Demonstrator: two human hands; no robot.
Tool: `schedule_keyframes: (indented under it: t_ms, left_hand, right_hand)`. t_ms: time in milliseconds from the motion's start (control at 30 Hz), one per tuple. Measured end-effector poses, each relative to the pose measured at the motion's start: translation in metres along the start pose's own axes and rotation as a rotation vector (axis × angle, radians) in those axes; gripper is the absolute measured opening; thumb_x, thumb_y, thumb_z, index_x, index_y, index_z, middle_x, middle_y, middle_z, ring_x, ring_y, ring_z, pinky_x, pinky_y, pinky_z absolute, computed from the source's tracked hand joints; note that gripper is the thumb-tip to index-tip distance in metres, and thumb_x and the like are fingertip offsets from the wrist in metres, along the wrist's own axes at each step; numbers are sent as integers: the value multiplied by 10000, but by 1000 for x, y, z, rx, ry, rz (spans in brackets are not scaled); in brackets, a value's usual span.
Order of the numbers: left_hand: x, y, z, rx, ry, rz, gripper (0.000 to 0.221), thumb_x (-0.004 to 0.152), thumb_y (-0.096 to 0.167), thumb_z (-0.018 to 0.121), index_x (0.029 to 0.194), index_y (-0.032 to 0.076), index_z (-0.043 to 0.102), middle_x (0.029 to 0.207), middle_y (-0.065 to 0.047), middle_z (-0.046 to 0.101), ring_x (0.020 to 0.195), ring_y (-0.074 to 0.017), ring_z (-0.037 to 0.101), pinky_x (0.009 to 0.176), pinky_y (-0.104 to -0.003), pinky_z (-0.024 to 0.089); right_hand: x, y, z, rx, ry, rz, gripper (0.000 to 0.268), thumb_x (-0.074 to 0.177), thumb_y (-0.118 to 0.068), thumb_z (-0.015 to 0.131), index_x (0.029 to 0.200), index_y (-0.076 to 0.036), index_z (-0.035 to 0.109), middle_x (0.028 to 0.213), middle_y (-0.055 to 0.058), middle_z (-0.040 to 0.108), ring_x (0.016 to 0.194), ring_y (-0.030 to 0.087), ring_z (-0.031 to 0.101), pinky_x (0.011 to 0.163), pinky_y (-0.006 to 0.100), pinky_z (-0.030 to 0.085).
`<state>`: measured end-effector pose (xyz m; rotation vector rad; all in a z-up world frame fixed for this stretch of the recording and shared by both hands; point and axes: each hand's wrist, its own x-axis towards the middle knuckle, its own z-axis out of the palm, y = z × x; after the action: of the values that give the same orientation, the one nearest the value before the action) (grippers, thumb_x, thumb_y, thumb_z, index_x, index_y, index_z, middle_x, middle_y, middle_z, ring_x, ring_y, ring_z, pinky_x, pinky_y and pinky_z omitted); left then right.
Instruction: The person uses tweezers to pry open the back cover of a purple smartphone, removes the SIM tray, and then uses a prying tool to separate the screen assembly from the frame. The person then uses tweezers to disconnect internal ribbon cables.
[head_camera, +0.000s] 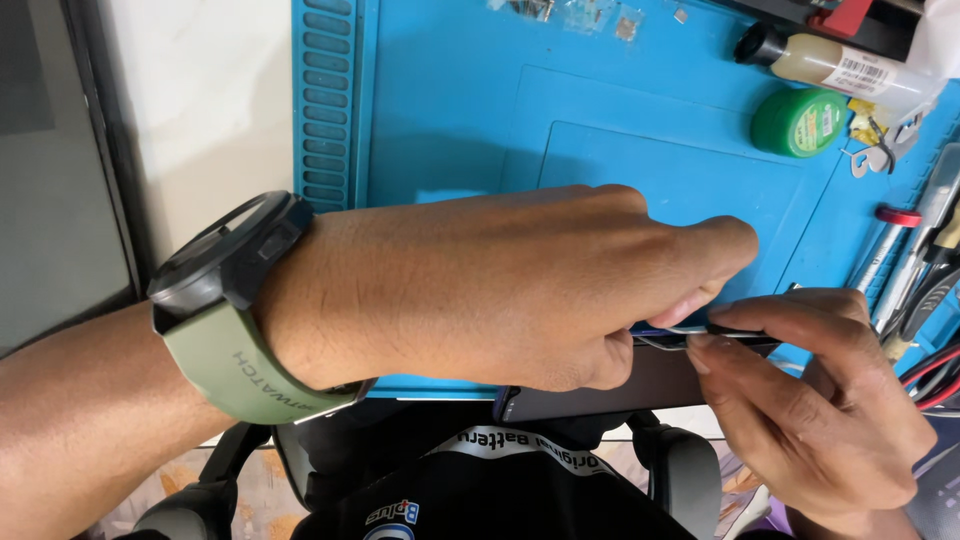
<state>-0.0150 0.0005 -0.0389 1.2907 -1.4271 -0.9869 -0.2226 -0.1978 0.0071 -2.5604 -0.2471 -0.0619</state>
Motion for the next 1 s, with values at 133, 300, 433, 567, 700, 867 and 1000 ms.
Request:
schedule_keyframes:
  t_ms: [133, 300, 433, 567, 700, 867, 1000]
  left_hand:
    - [1, 0, 1, 4, 31, 11, 360, 745, -63, 550, 1044, 88, 419, 771, -76, 573, 649, -338, 498, 547, -500, 249]
    - [1, 1, -1, 2, 8, -12, 363, 739, -50, 565, 1044, 98, 432, 764, -73, 563, 657, -325, 486, 539, -503, 245]
    - [0, 2, -2, -11, 4, -7, 350, 761, -43, 577, 1040, 104, 424, 735, -72, 513, 645, -301, 425, 546, -498, 214]
    - [0, 3, -3, -8, 4, -9, 360, 781, -28, 625, 1047, 102, 420, 738, -82, 498, 660, -306, 429, 552, -488, 219]
    - [-1, 4, -2, -6, 22, 0, 330, 825, -50, 595, 1063, 100, 423, 717, -93, 478, 618, -304, 391, 553, -487, 187]
    - [-1, 8, -1, 25, 76, 26, 273, 1051, 175, 713, 1071, 77, 459, 644, -91, 453, 515, -286, 367, 489, -501, 182]
    - [0, 10, -2, 78, 55, 3, 309, 1043, 159, 758, 1085, 68, 466, 560, -115, 439, 437, -302, 360, 463, -530, 163]
  right_hand:
    - [-1, 7, -1, 17, -10, -38, 73, 947, 63, 753, 1010, 100, 757, 1105, 383, 684, 836, 443, 668, 772, 499, 508]
    - [0, 5, 2, 19, 11, -34, 82, 940, 72, 763, 1013, 107, 751, 1085, 401, 681, 867, 458, 711, 787, 514, 532]
    - [-2, 3, 6, 55, 52, 12, 101, 931, 62, 762, 1005, 129, 744, 1069, 407, 677, 850, 457, 694, 765, 495, 527]
    - [-2, 3, 8, 76, 57, 42, 103, 934, 62, 763, 1020, 111, 736, 1081, 390, 676, 877, 456, 693, 764, 479, 508]
    - [0, 3, 13, 119, 110, 58, 116, 916, 64, 740, 991, 151, 718, 1035, 382, 657, 866, 456, 692, 770, 455, 511]
    - [-1, 5, 5, 57, 85, 55, 118, 931, 50, 744, 988, 146, 705, 1040, 383, 656, 859, 453, 713, 760, 472, 546]
    - [-5, 6, 4, 53, 78, 68, 111, 920, 37, 758, 975, 122, 712, 1040, 367, 667, 837, 433, 708, 773, 475, 556]
